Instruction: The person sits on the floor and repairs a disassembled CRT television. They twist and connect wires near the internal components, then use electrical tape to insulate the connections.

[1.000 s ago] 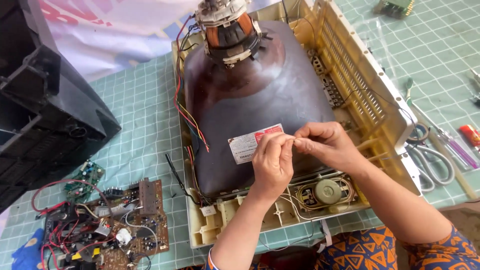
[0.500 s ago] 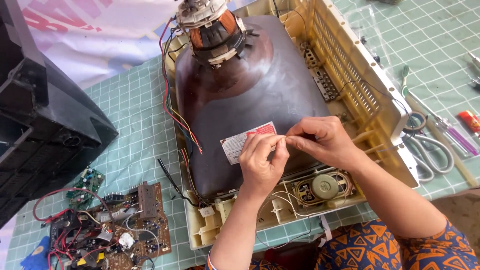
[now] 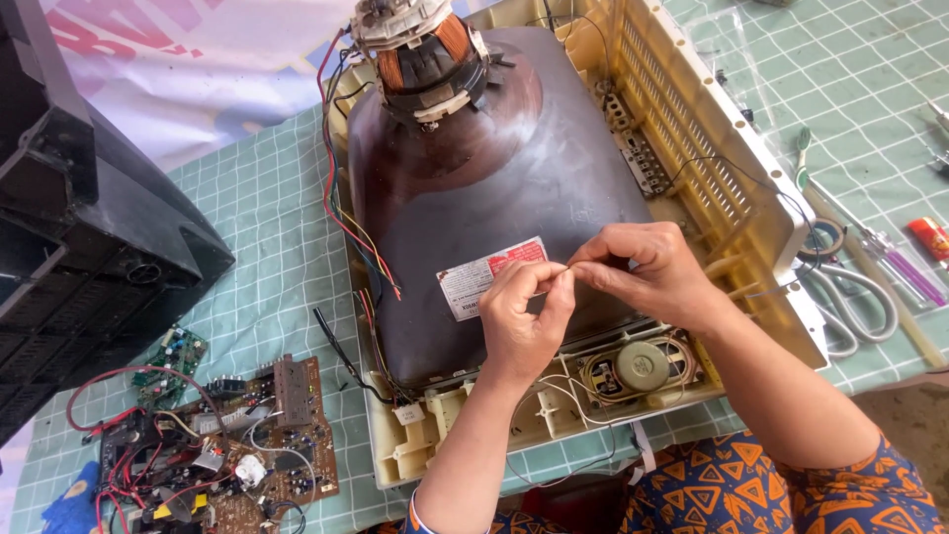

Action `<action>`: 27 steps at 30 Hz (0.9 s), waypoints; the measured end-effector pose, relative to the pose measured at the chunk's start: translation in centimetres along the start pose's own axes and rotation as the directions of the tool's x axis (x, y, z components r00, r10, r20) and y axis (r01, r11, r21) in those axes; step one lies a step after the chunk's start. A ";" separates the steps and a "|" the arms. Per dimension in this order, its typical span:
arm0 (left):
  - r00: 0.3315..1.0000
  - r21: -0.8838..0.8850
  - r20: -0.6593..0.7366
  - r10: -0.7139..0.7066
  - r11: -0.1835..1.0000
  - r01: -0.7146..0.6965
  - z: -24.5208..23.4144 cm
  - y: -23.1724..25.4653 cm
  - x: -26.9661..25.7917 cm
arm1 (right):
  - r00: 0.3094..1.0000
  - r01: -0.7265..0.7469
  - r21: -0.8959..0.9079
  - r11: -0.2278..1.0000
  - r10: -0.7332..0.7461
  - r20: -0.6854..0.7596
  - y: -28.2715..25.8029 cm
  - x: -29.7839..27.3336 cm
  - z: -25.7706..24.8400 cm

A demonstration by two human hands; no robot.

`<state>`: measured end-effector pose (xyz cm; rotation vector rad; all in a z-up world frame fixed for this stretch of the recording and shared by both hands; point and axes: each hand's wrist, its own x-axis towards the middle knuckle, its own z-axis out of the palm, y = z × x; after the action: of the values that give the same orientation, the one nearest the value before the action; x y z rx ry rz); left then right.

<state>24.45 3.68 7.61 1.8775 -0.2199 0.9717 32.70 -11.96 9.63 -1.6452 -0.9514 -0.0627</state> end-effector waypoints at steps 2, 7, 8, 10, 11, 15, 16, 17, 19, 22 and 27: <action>0.998 0.037 0.056 0.015 0.999 -0.017 -0.2 -0.1 0.1 | 0.999 0.008 -0.045 0.999 -0.006 0.047 -0.1 0.0 -0.4; 0.998 0.060 0.066 -0.003 0.998 -0.001 0.2 -0.6 -0.3 | 0.995 -0.030 -0.067 0.997 0.036 0.094 0.3 -0.1 -0.7; 0.998 0.066 0.061 -0.006 0.998 0.002 0.1 -0.6 -0.3 | 0.994 -0.036 -0.054 0.998 0.041 0.100 0.3 -0.1 -0.7; 0.998 0.038 0.062 -0.028 0.999 0.026 0.0 -0.3 -0.1 | 0.993 -0.041 -0.041 0.998 0.046 0.109 0.3 -0.1 -0.7; 0.997 0.011 0.066 -0.049 0.999 0.049 -0.1 -0.2 0.0 | 0.992 -0.047 -0.028 0.998 0.050 0.115 0.3 0.0 -0.7; 0.992 -0.065 0.070 -0.109 0.991 0.114 -0.2 -0.1 -0.2 | 0.993 -0.054 0.005 0.999 0.054 0.108 0.2 0.0 -0.9; 0.989 -0.105 0.084 -0.118 0.986 0.126 -0.3 0.1 0.0 | 0.992 -0.070 0.019 0.997 0.067 0.107 0.3 -0.1 -1.0; 0.987 -0.145 0.098 -0.126 0.979 0.140 -0.4 0.3 0.1 | 0.991 -0.085 0.034 0.996 0.081 0.107 0.4 -0.1 -1.1; 0.988 -0.155 0.094 -0.126 0.978 0.139 -0.3 0.4 0.0 | 0.990 -0.090 0.052 0.995 0.084 0.113 0.5 -0.1 -1.1; 0.986 -0.178 0.085 -0.142 0.972 0.155 -0.2 0.2 -0.3 | 0.988 -0.114 0.097 0.989 0.102 0.120 0.4 -0.2 -0.8; 0.987 -0.188 0.068 -0.145 0.970 0.155 0.1 0.3 -0.4 | 0.983 -0.171 0.183 0.968 0.155 0.094 0.4 -0.2 -0.6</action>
<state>24.06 3.29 7.52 1.7167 -0.1937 0.7701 33.09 -12.57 9.44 -1.5503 -0.8507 0.2018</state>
